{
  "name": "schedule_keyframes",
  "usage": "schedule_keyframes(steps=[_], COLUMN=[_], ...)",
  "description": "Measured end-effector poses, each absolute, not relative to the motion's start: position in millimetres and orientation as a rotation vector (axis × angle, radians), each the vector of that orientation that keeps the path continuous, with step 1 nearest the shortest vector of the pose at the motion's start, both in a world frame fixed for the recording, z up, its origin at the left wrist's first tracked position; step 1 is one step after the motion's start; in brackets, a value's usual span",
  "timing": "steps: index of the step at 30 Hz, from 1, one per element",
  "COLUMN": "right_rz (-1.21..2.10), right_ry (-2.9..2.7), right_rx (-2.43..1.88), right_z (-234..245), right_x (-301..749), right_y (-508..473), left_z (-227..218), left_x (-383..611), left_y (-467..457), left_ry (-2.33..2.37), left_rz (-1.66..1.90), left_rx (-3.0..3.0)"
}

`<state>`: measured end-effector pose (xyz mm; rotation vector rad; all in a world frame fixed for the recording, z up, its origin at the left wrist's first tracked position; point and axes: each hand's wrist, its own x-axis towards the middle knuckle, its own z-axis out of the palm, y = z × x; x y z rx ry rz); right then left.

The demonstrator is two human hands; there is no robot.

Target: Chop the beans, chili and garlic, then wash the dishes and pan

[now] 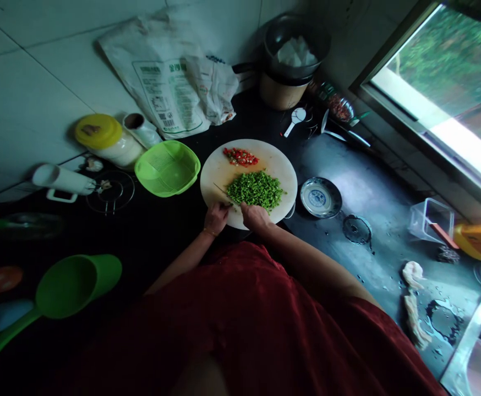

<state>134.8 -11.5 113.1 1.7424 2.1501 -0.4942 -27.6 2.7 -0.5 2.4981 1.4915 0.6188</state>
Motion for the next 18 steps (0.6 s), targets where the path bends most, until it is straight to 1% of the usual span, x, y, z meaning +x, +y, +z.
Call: schedule_keyframes(steps=[7, 13, 18], right_rz=[-0.524, -0.535, -0.551], right_ry=[2.141, 2.139, 2.134], right_rx=[1.728, 1.733, 1.715], right_z=[107.3, 112.9, 110.8], right_x=[127.7, 133.9, 130.5], right_y=[-15.3, -11.8, -14.9], left_z=[-7.9, 3.2, 7.0], left_x=[-26.2, -19.8, -27.2], left_y=[4.0, 8.1, 1.2], left_ry=[1.517, 1.528, 1.548], left_rz=[0.679, 0.538, 0.513], left_rx=[2.421, 2.411, 2.419])
